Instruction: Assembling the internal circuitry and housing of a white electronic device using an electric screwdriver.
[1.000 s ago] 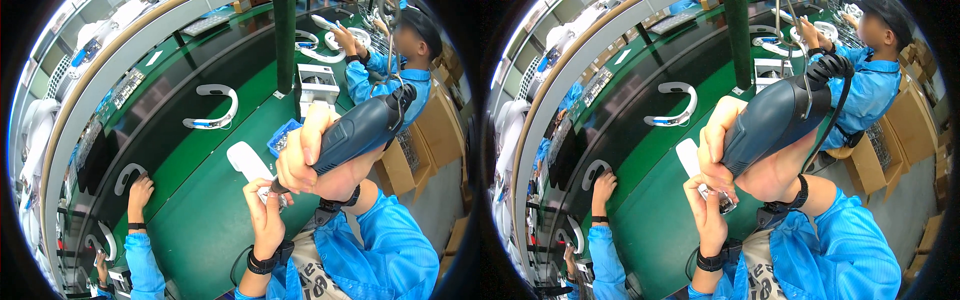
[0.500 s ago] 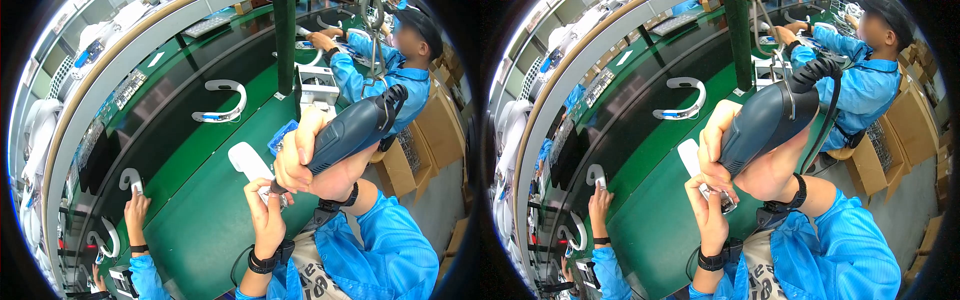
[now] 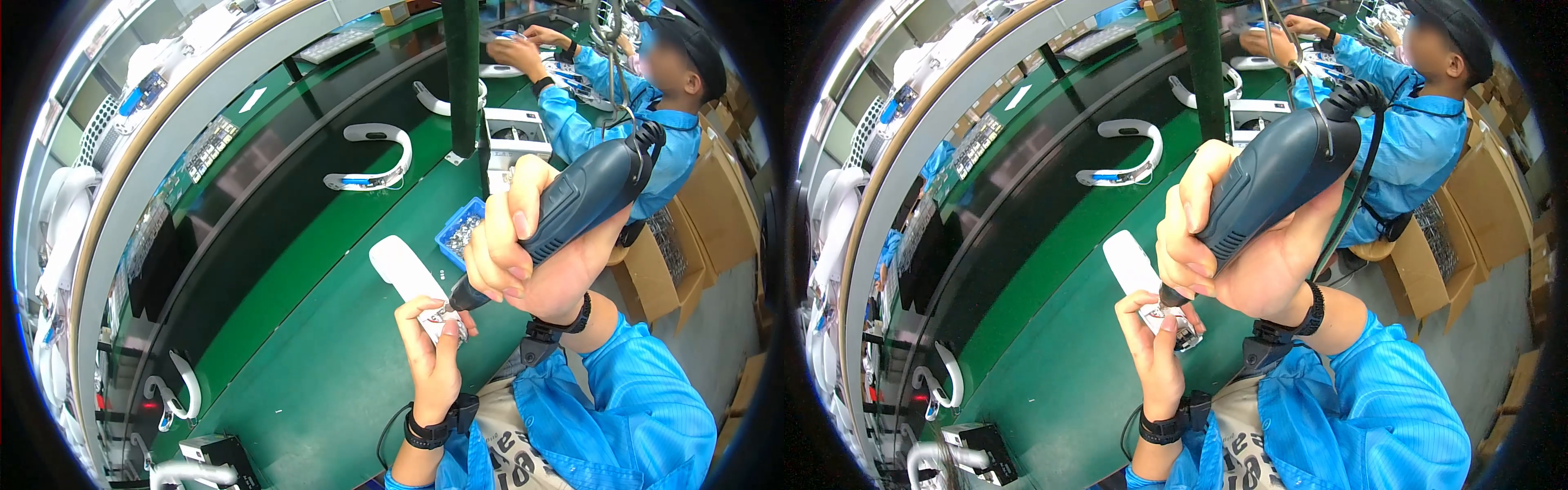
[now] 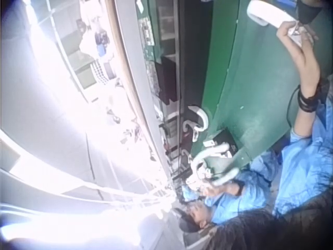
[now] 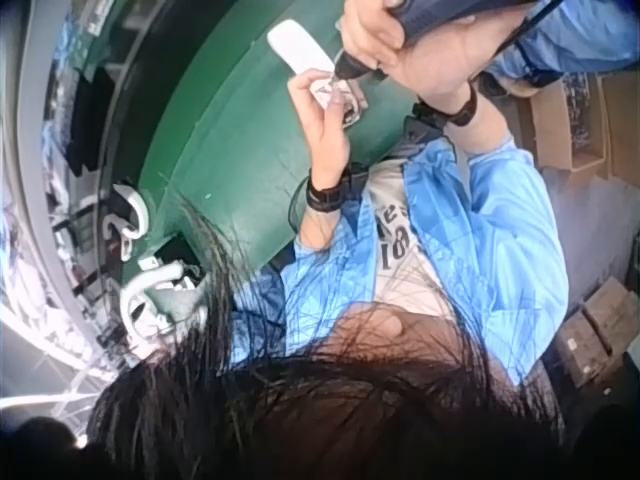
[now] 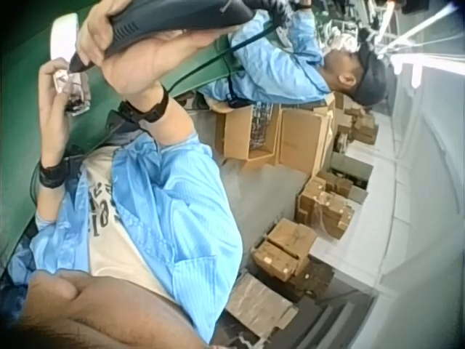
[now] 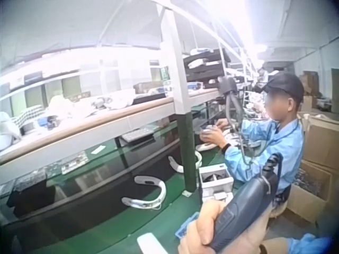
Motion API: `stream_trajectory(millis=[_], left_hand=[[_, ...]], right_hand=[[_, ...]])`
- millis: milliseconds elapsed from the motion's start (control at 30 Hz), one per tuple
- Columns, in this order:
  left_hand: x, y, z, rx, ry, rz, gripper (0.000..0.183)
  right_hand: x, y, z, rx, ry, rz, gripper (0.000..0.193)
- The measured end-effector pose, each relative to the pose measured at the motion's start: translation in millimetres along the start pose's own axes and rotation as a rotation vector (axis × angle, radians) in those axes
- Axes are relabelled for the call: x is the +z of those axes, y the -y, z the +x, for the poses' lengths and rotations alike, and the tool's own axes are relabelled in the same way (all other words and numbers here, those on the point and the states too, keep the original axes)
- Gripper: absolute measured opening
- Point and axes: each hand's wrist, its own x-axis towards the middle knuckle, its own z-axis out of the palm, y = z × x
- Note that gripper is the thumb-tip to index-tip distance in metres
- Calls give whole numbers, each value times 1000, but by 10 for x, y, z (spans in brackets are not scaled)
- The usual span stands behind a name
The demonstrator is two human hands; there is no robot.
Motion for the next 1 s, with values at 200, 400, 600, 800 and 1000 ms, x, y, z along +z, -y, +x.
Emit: stream_trajectory(millis=[200, 400, 600, 800, 1000], left_hand=[[2, -2, 6, 20, 16, -38, 38], [34, -9, 29, -29, -8, -30, 39], [16, 28, 56, -21, 5, 18, 30], [47, 41, 46, 42, 59, 203, 19], [58, 50, 21, -7, 1, 199, 9]], right_hand=[[7, 5, -29, -22, 10, -27, 85], [-16, -27, -85, 41, 44, -67, 85], [-115, 186, -61, -97, 14, -11, 75], [-176, 223, -112, -68, -73, 45, 80], [-144, 144, -148, -46, -134, 185, 105]])
